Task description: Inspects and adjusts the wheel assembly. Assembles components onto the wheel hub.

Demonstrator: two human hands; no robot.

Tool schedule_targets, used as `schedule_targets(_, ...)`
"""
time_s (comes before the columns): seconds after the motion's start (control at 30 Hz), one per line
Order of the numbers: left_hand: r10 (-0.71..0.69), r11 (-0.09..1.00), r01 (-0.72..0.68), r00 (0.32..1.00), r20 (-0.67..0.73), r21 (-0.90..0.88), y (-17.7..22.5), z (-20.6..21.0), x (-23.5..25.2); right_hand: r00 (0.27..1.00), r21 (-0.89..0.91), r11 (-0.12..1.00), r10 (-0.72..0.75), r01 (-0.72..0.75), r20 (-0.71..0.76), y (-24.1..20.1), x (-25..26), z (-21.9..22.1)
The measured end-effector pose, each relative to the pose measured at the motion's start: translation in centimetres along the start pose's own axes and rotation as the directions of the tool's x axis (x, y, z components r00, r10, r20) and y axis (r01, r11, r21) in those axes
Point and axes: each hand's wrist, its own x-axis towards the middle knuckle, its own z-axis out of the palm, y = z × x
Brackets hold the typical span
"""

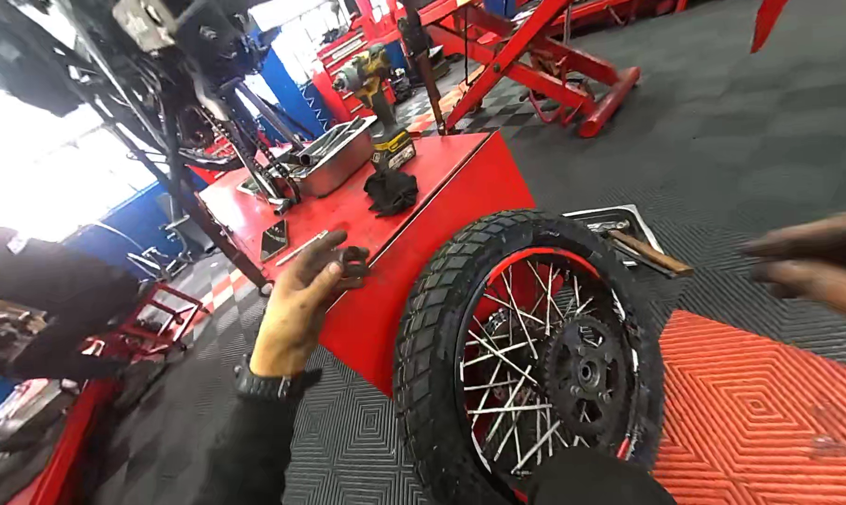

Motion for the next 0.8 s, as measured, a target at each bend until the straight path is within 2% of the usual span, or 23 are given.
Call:
schedule_targets(0.03, 0.025, 0.987, -0.018, 0.999, 0.044, -0.157, -0.2, 2.0, -0.5, 0.992, -0.052, 0.992, -0.115, 0.117, 0.048, -1.8, 0.6, 1.0)
schedule_targets(0.1, 0.076, 0.933, -0.024, 0.988, 0.134, -0.359, -0.8, 6.0, -1.2, 0.948, -0.077, 0.946, -0.308, 0.314, 0.077, -3.7, 1.2, 3.7)
schedule_targets(0.17, 0.089, 0.89, 0.011, 0.976, 0.197, -0.455, -1.5, 9.7, -1.9, 0.919, 0.011, 0.919, -0.394, 0.394, 0.026, -5.8, 1.0, 6.9)
schedule_targets(0.3, 0.071, 0.846, 0.095, 0.955, 0.287, -0.525, -2.2, 15.5, -3.5, 0.933, 0.124, 0.926, -0.359, 0.357, 0.0, -8.5, -0.2, 11.1)
schedule_targets(0.4, -0.035, 0.873, 0.178, 0.951, 0.306, -0.454, -3.0, 18.0, -5.1, 0.959, 0.183, 0.942, -0.285, 0.282, -0.012, -7.5, -1.9, 12.8)
schedule_targets(0.5, -0.218, 0.895, 0.321, 0.921, 0.324, -0.311, -4.2, 20.0, -7.0, 0.985, 0.249, 0.953, -0.168, 0.17, -0.029, -5.3, -5.6, 13.9)
schedule_targets(0.57, -0.332, 0.909, 0.394, 0.881, 0.338, -0.133, -4.8, 20.6, -8.0, 0.997, 0.24, 0.968, -0.067, 0.074, -0.036, -3.4, -8.6, 14.5)
schedule_targets(0.63, -0.328, 0.945, 0.311, 0.893, 0.309, 0.105, -5.1, 20.3, -9.0, 0.992, 0.181, 0.978, 0.112, -0.099, -0.061, -0.8, -11.8, 14.8)
schedule_targets(0.7, -0.223, 0.95, 0.161, 0.949, 0.223, 0.266, -5.2, 18.8, -9.3, 0.925, 0.12, 0.924, 0.373, -0.363, -0.078, 2.4, -14.5, 14.6)
schedule_targets(0.8, -0.047, 0.87, 0.013, 0.997, 0.057, 0.492, -5.1, 15.3, -8.7, 0.738, 0.106, 0.738, 0.673, -0.667, -0.044, 5.8, -16.0, 14.1)
